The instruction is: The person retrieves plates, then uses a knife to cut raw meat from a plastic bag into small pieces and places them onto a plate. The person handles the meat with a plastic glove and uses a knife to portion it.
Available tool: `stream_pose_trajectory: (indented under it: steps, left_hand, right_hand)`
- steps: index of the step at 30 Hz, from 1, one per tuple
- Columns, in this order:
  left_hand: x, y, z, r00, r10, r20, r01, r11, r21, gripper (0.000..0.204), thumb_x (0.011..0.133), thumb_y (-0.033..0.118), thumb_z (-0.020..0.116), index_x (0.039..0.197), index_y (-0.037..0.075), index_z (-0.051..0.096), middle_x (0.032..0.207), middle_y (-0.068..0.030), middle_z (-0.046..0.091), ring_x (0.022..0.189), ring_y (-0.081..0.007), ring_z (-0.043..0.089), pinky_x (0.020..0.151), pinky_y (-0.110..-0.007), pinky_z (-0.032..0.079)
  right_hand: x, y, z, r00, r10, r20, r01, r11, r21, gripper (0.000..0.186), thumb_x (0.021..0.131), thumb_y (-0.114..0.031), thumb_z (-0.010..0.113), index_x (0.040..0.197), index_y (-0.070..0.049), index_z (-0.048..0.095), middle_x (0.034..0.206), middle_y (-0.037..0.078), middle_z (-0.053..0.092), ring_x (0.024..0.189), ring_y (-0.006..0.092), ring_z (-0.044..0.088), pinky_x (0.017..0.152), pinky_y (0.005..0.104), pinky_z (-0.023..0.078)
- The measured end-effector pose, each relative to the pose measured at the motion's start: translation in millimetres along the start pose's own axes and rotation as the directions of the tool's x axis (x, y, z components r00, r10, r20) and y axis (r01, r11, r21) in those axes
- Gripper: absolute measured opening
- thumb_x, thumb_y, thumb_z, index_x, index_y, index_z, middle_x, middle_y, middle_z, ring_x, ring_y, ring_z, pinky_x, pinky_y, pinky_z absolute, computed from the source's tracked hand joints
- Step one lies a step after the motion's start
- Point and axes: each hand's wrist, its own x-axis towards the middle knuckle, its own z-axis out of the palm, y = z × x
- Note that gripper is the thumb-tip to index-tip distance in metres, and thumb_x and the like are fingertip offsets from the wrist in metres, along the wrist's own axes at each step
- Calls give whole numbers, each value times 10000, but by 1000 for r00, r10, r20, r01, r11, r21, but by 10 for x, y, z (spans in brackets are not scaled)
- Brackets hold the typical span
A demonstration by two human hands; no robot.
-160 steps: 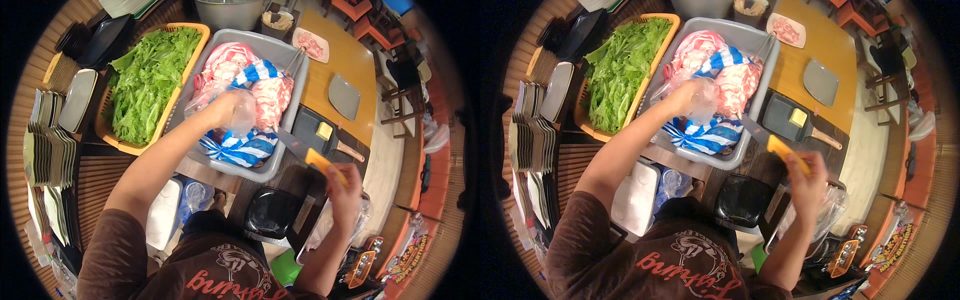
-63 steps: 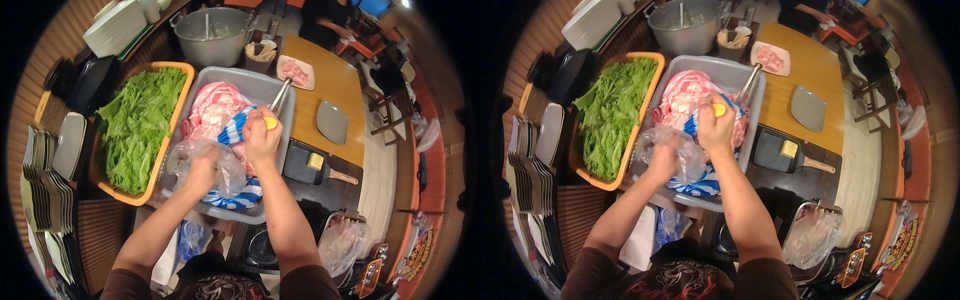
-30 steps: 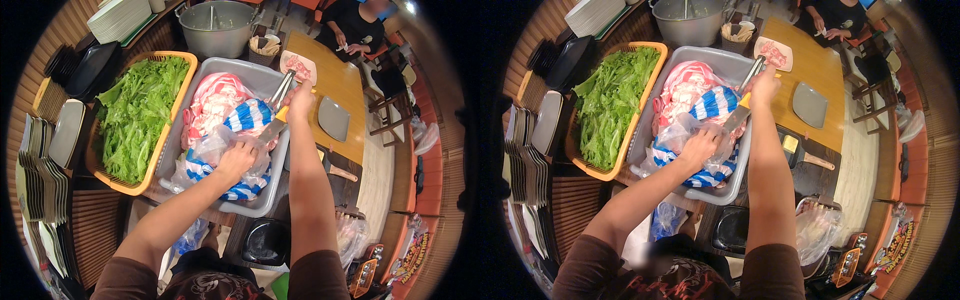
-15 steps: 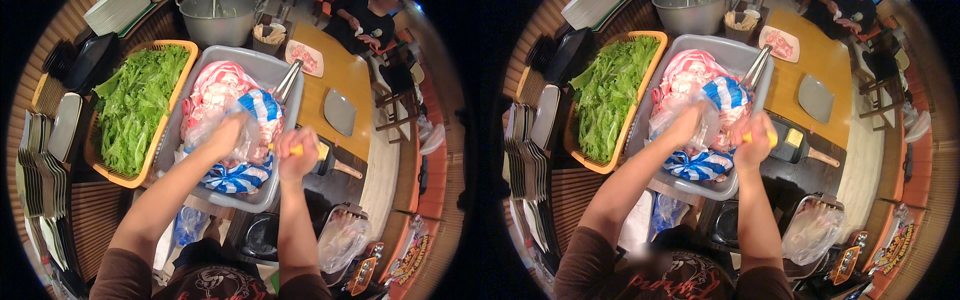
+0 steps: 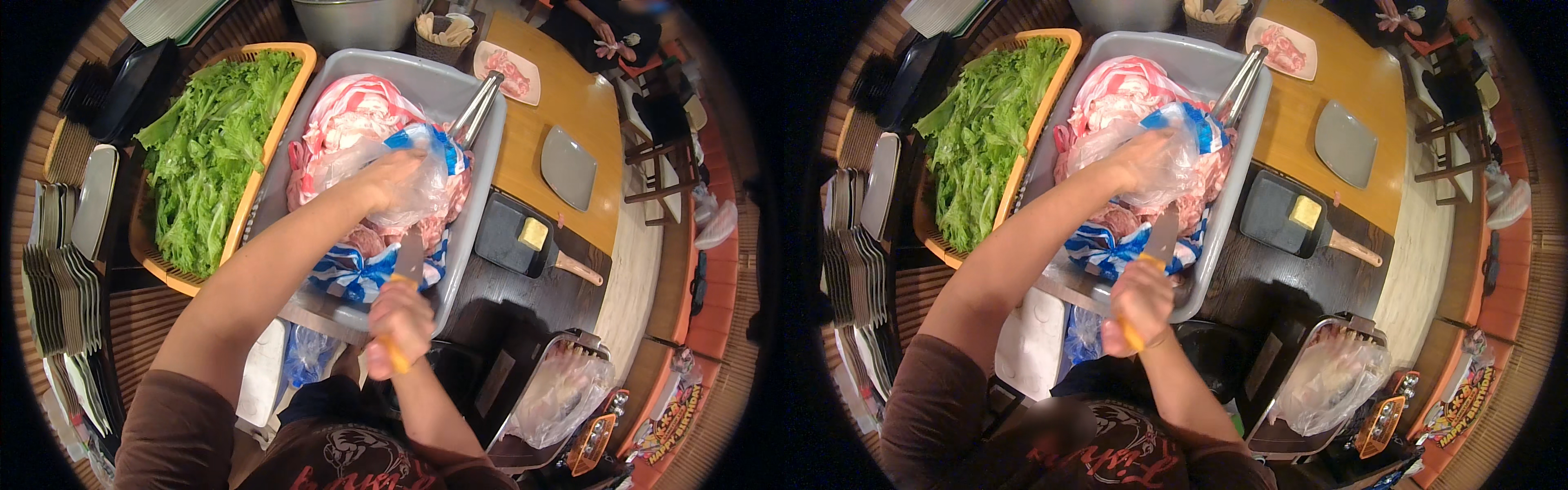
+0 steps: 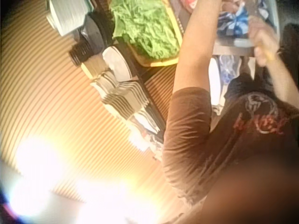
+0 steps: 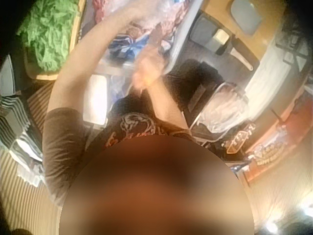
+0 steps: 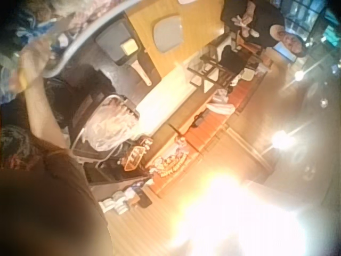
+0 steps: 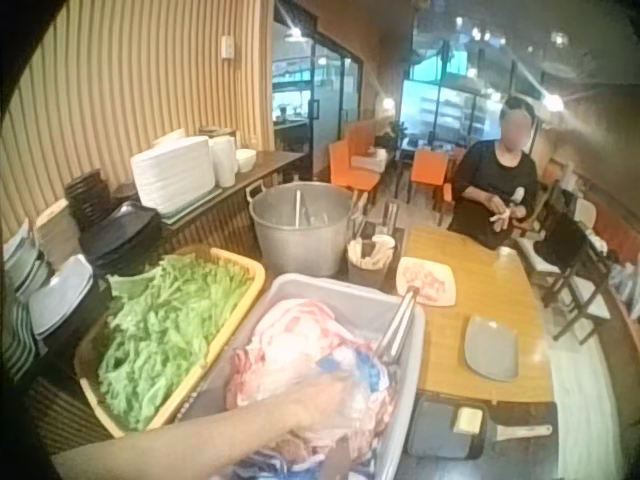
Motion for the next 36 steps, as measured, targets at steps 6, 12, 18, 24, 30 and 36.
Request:
stream_pose_trajectory:
  steps: [6, 12, 18, 24, 30, 36]
  left_hand:
    - [-167, 55, -37, 999, -40, -19, 41, 999, 25, 511, 850, 240, 682, 1289, -9, 604, 1337, -221, 593, 1239, -373, 586, 1042, -418, 493]
    - [-736, 242, -167, 982, 191, 8, -191, 979, 71, 366, 838, 84, 607, 1182, -15, 679, 1293, -199, 614, 1174, -347, 615, 1022, -410, 508]
    - [-729, 603, 43, 963, 265, 58, -264, 871, 414, 303, 814, 160, 611, 1051, 49, 763, 1282, -78, 622, 1256, -275, 537, 1024, -418, 470]
    - [-542, 811, 177, 944, 143, 297, -309, 695, 649, 271, 867, 216, 611, 1059, 116, 773, 1249, -58, 640, 1229, -250, 537, 1030, -427, 415]
    - [-530, 861, 256, 959, 18, 284, -216, 697, 684, 259, 893, 220, 606, 1079, 127, 761, 1229, -54, 657, 1217, -242, 549, 1056, -427, 401]
    - [-580, 508, 58, 984, 44, 175, -132, 834, 536, 384, 899, 205, 613, 1254, 84, 696, 1401, -81, 590, 1331, -221, 506, 1130, -439, 354]
  right_hand:
    - [164, 39, -99, 1000, -9, -3, 10, 996, 91, 369, 929, -291, 625, 672, -51, 514, 605, 84, 566, 544, 243, 582, 622, 422, 506]
    - [1081, 276, -879, 626, 566, -536, -209, 784, 584, 327, 1026, -340, 505, 802, -110, 441, 555, 35, 441, 463, 164, 391, 516, 366, 418]
    - [1286, 292, -608, 671, 538, -510, -344, 835, 429, 287, 998, -249, 558, 797, -86, 433, 557, 21, 446, 451, 130, 426, 462, 308, 423]
    - [1524, 465, -441, 663, 465, -587, -325, 885, 334, 316, 988, -192, 628, 769, -67, 438, 547, 11, 482, 425, 92, 465, 386, 255, 353]
    - [1585, 518, -460, 682, 410, -606, -318, 912, 261, 336, 991, -199, 627, 736, -66, 454, 540, 6, 509, 445, 78, 481, 405, 254, 356]
    - [1786, 624, -363, 762, 294, -576, -268, 954, 134, 341, 958, -165, 647, 686, -20, 501, 566, 1, 523, 523, 84, 498, 478, 277, 385]
